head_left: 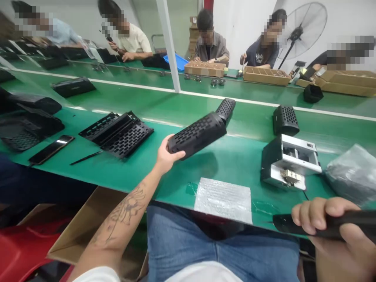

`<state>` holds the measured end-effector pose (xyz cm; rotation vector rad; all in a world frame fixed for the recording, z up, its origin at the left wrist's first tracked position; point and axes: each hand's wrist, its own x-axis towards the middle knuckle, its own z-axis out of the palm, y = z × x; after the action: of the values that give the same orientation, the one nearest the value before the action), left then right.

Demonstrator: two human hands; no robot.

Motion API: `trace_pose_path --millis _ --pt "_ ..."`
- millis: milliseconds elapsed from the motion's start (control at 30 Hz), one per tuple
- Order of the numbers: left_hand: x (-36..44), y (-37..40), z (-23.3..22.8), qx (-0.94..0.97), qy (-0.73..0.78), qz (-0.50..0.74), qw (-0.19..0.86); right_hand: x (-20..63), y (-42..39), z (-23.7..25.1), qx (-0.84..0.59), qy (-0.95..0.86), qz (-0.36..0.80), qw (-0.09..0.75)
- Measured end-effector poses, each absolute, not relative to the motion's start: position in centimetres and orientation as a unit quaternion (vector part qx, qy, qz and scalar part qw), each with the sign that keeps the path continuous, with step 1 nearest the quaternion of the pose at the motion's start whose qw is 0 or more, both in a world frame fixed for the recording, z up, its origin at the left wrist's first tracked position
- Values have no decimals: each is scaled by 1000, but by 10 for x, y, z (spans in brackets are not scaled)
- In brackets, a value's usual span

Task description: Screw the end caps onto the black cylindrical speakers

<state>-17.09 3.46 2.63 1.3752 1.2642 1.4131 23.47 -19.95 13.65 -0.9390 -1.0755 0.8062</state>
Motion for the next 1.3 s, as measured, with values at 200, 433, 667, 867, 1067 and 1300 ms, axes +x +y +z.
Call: trace_pose_path --millis 200,433,667,867,1067,1300 --pt "-140 -88 16 685 459 398 402 218 -220 174 -359 -496 371 698" --pt "-125 -111 -3 735 423 330 415 192 -225 181 -375 -516 329 696" --pt "-126 -109 -11 759 390 326 406 203 -199 158 -333 -603 346 637" --pt "-124 -110 -8 763 368 330 417 190 -191 147 -346 -572 353 655" --pt "-125 -110 -8 767 362 328 416 191 -189 141 -339 -588 376 631" --pt "-124 -110 -5 773 375 319 400 193 -188 140 -329 -598 403 610"
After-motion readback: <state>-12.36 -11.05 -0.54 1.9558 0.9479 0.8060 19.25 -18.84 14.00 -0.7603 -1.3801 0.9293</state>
